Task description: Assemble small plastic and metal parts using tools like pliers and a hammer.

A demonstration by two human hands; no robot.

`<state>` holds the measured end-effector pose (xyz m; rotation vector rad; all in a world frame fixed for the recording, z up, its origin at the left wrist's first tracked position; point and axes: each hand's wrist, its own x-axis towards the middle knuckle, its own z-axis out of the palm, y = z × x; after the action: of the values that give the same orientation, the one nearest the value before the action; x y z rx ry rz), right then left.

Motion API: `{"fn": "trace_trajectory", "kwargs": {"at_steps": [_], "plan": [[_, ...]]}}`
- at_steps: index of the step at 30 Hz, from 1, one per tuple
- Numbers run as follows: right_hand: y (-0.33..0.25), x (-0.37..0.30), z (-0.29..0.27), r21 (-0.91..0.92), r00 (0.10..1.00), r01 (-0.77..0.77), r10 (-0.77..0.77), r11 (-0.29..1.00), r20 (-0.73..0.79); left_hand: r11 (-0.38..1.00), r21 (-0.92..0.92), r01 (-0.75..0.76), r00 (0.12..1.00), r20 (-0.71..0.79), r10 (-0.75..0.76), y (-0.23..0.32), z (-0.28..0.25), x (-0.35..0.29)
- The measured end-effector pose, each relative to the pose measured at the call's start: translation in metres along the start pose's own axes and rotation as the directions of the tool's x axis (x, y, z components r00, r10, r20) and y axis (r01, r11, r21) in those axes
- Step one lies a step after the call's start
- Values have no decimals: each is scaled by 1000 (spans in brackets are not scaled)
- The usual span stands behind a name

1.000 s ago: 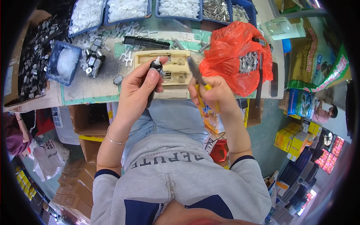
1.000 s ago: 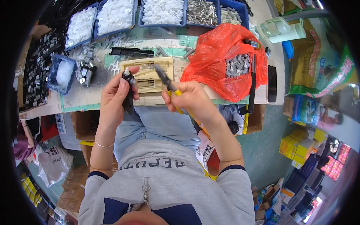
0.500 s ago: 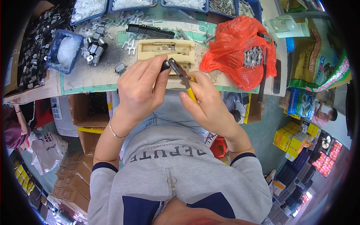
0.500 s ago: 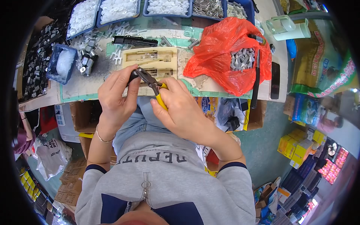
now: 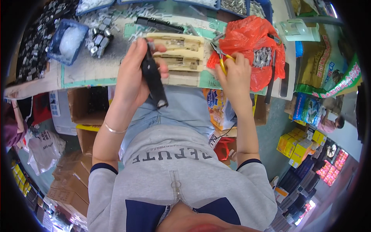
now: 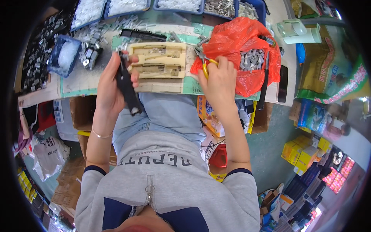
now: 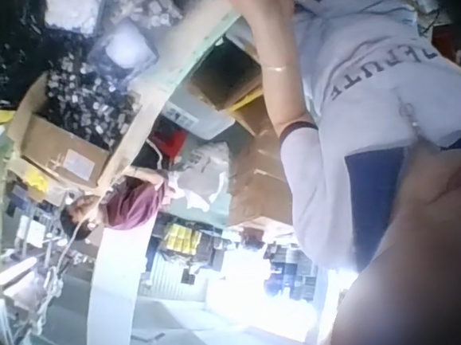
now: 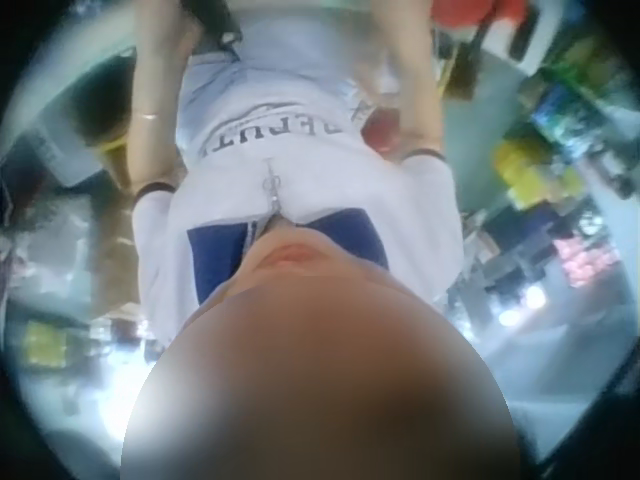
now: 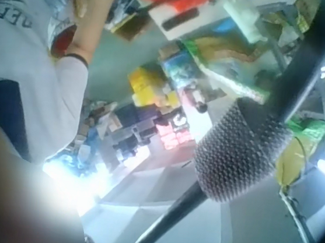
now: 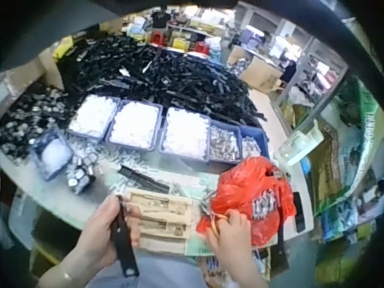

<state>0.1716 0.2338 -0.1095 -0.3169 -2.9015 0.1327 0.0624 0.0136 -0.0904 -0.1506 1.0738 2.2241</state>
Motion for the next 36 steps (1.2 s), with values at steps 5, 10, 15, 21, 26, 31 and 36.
{"fn": "trace_trajectory", "kwargs": {"at_steps": [5,10,15,21,26,31,36], "plan": [[-30,-6,-16,279,999,31,-39,960,23,993,-97,-61,996,-76,54,-11,-7,8],[-100,-29,-8,928,988,-84,-90,363,125,986,-114,-125,979,-174,104,-16,8,7],[-110,-30,-1,942,986,98,-158,321,-48,946,-38,-322,924,-232,305,-14,13,-10],[-109,-27,-6,922,913,255,-386,291,-130,958,-194,-211,961,-219,167,-10,3,-28],[-113,-39,2,953,896,231,-425,196,-130,932,-256,-258,964,-140,228,-8,-6,-43],[-132,-34,19,980,829,-70,-536,188,162,793,248,-556,807,-71,587,-11,-57,-68],[-107,27,16,897,923,133,-383,422,44,25,905,-424,696,307,649,-20,-217,-84]]}}
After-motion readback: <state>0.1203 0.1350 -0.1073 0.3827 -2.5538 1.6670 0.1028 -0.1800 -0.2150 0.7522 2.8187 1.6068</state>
